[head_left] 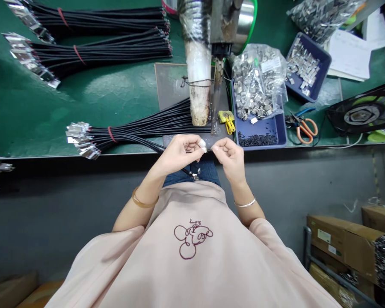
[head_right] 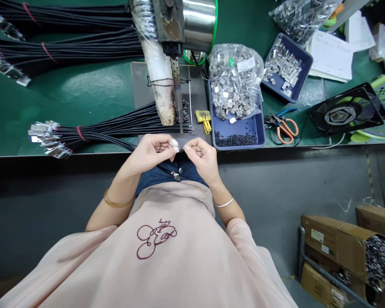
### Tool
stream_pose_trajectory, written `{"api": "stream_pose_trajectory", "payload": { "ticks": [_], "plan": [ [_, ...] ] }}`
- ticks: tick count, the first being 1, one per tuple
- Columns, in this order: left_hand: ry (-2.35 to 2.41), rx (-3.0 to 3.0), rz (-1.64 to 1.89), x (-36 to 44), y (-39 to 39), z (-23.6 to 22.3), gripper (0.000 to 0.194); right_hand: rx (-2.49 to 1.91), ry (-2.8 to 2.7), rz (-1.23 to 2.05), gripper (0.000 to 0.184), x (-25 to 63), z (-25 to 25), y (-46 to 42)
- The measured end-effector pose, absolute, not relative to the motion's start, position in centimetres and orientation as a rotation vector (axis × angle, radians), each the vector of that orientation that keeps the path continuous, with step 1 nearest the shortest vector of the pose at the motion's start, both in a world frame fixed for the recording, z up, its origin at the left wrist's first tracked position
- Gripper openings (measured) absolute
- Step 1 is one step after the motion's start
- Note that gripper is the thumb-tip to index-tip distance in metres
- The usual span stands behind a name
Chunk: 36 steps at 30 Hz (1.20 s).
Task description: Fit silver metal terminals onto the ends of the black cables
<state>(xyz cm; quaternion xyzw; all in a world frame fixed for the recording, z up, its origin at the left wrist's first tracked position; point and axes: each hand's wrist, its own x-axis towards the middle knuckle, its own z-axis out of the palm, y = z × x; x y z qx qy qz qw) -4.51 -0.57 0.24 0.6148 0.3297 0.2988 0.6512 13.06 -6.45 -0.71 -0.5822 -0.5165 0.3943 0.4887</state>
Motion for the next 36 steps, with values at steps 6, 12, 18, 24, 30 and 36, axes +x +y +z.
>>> {"api": "stream_pose_trajectory", "payload": {
  "ticks": [6,12,18,24,30,36],
  "plan": [
    [0.889,1.45,0.804,-3.9,-1.3,-0.4,0.009,-1.615,-1.345,0.673,0.025,14.3,1.1,-6.8],
    [0.907,1.517,0.823,-3.8,-1.6,-0.7,0.008,-1.666,-1.675,0.58,0.018,13.2,1.5,-6.8],
    [0.852,1.436,0.821,-3.9,-1.5,-0.5,0.011,-1.48,-1.366,0.843,0.022,13.6,1.1,-6.4],
    [0.851,1.434,0.809,-3.8,-1.6,-0.4,0.015,-1.508,-1.691,0.337,0.016,15.1,1.4,-7.0],
    [0.832,1.425,0.782,-3.7,-1.4,-0.1,0.018,-1.334,-2.142,0.054,0.012,14.9,1.0,-6.6],
    [0.828,1.348,0.816,-3.6,-1.3,-0.1,0.017,-1.412,-1.78,0.27,0.013,14.6,0.7,-6.6]
  ]
}}
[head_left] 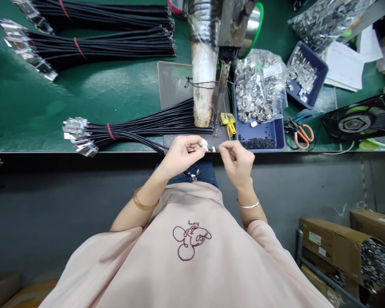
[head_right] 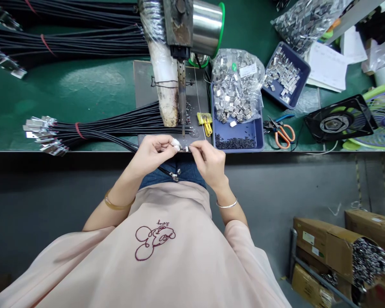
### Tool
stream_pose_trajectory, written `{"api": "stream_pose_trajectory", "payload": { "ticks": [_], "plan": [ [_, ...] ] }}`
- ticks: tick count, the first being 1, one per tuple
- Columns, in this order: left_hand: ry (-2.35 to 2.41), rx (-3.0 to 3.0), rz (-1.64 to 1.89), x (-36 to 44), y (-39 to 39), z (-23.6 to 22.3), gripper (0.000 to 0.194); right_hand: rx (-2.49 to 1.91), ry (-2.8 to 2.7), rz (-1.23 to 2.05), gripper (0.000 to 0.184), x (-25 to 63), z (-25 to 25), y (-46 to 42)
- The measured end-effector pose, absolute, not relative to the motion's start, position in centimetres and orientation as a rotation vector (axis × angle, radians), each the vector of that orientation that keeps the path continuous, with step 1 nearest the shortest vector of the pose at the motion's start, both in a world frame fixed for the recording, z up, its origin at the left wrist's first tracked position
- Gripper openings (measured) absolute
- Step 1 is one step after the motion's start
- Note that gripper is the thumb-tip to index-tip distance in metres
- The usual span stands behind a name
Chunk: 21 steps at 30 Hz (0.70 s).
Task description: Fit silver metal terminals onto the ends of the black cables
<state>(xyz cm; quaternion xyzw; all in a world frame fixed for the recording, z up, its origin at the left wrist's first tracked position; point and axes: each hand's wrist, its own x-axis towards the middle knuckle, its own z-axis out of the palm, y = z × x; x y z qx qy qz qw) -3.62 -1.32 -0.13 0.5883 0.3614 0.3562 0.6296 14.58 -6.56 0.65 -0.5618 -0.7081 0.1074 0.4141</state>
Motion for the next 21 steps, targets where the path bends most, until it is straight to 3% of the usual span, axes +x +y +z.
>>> {"api": "stream_pose_trajectory", "payload": {
  "ticks": [6,11,21],
  "plan": [
    [0.917,1.262,0.914,-3.2,-1.4,0.1,0.018,-1.491,-1.389,0.415,0.023,14.5,1.5,-7.2],
    [0.946,1.247,0.945,-3.0,-1.4,0.3,0.017,-1.511,-1.461,0.459,0.01,13.9,1.2,-7.0],
    [0.94,1.224,0.947,-2.9,-1.3,0.5,0.016,-1.433,-1.435,0.568,0.007,13.2,0.4,-6.0]
  ]
}}
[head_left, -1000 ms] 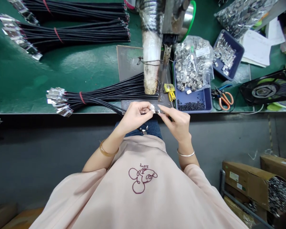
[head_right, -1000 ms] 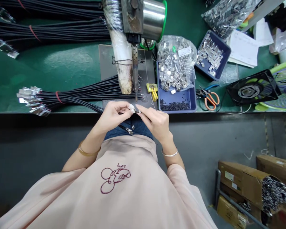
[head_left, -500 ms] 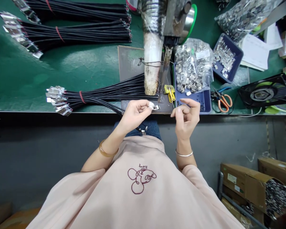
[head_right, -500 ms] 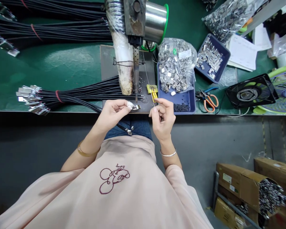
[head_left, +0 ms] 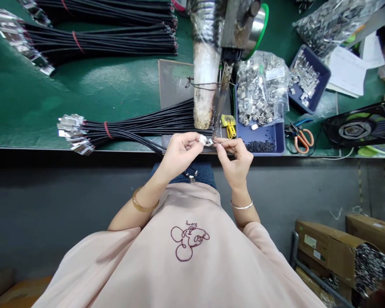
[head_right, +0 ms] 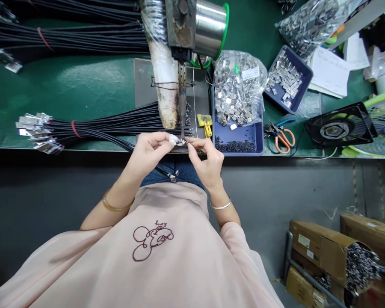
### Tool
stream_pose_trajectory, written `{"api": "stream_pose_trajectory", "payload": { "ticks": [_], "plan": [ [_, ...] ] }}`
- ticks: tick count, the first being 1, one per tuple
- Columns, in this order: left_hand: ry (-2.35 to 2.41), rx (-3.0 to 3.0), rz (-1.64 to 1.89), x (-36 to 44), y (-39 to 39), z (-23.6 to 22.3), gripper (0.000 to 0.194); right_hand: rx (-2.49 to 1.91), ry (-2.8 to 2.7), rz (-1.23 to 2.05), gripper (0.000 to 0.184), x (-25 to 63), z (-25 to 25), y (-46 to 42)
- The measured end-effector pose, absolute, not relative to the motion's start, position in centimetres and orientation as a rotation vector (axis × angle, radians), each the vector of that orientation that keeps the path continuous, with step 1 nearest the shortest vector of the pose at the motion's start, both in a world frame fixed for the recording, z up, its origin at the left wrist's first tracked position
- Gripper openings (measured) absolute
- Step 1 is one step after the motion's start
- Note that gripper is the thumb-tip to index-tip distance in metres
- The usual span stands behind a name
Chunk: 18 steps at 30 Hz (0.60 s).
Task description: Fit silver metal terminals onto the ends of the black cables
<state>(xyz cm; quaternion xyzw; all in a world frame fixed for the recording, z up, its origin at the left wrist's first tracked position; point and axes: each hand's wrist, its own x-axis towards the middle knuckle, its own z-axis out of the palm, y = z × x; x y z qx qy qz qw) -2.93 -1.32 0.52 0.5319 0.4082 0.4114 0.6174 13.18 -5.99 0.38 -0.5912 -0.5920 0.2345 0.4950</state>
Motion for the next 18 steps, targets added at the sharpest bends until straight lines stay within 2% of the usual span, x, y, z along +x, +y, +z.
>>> {"api": "stream_pose_trajectory", "payload": {
  "ticks": [8,15,18],
  "plan": [
    [0.949,1.222,0.945,-3.3,-1.5,1.0,0.018,-1.438,-1.457,0.553,0.005,13.1,0.8,-6.0],
    [0.957,1.256,0.915,-3.6,-1.9,0.7,0.019,-1.452,-1.405,0.624,0.011,13.1,1.0,-6.6],
    [0.922,1.344,0.849,-3.8,-2.0,0.4,0.019,-1.436,-1.311,0.491,0.013,13.6,2.1,-7.4]
  ]
}}
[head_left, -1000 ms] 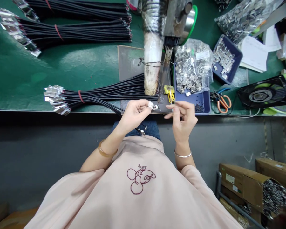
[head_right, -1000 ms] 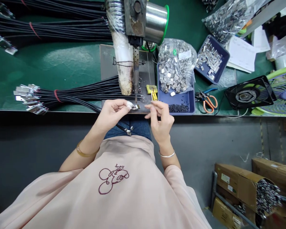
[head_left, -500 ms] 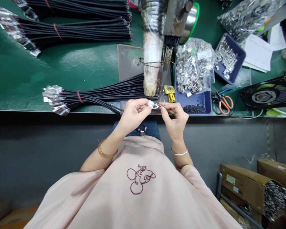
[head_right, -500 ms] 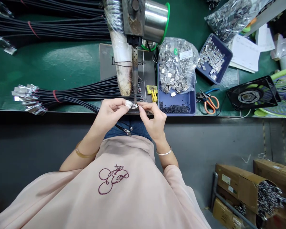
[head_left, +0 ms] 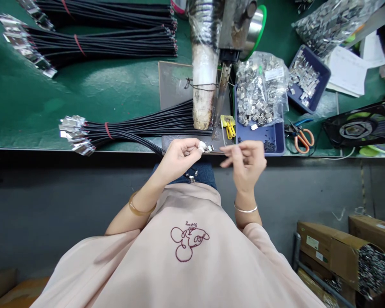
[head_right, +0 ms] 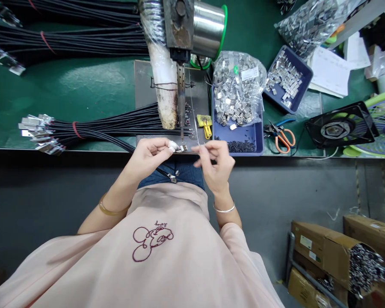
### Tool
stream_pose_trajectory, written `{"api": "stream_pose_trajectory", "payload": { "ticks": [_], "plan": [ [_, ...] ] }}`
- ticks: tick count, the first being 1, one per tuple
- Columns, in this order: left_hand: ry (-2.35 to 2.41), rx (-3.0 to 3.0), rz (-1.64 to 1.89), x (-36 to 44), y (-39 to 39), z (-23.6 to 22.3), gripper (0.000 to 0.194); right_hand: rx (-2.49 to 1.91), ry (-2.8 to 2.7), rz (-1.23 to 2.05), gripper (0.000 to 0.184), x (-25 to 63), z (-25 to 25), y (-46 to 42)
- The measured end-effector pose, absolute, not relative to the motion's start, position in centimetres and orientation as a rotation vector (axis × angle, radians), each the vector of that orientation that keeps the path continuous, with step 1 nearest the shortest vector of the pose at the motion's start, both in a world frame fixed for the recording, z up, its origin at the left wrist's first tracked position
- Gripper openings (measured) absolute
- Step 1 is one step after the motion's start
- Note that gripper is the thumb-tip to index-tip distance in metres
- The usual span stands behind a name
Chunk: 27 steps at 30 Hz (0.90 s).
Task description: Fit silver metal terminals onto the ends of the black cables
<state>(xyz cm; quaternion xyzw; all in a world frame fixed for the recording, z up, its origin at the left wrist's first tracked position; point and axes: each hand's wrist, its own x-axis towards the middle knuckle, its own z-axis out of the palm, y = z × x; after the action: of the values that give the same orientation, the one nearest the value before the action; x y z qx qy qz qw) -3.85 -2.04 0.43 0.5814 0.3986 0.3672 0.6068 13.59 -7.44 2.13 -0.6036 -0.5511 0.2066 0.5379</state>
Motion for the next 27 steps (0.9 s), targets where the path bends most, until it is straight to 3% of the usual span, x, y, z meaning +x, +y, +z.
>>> {"api": "stream_pose_trajectory", "payload": {
  "ticks": [3,6,11,16,21,27],
  "plan": [
    [0.893,1.542,0.772,-4.3,-2.3,0.4,0.016,-1.348,-1.225,0.166,0.016,14.9,3.7,-8.2],
    [0.851,1.792,0.792,-4.6,-2.5,0.6,0.01,-1.561,-1.306,0.068,0.024,17.3,4.5,-7.9],
    [0.733,2.127,0.805,-4.2,-2.3,1.0,0.021,-1.924,-1.794,0.185,0.015,22.1,3.1,-5.1],
    [0.757,1.772,0.757,-4.2,-1.2,0.6,0.029,-1.942,-1.925,0.395,0.01,24.3,1.9,-2.8],
    [0.788,1.44,0.799,-3.9,-1.0,0.0,0.017,-1.97,-1.694,0.411,0.01,22.7,3.4,-3.5],
    [0.951,1.493,0.926,-3.0,-1.6,-0.8,0.008,-1.62,-1.35,0.546,0.011,17.9,3.9,-6.1]
  ]
}}
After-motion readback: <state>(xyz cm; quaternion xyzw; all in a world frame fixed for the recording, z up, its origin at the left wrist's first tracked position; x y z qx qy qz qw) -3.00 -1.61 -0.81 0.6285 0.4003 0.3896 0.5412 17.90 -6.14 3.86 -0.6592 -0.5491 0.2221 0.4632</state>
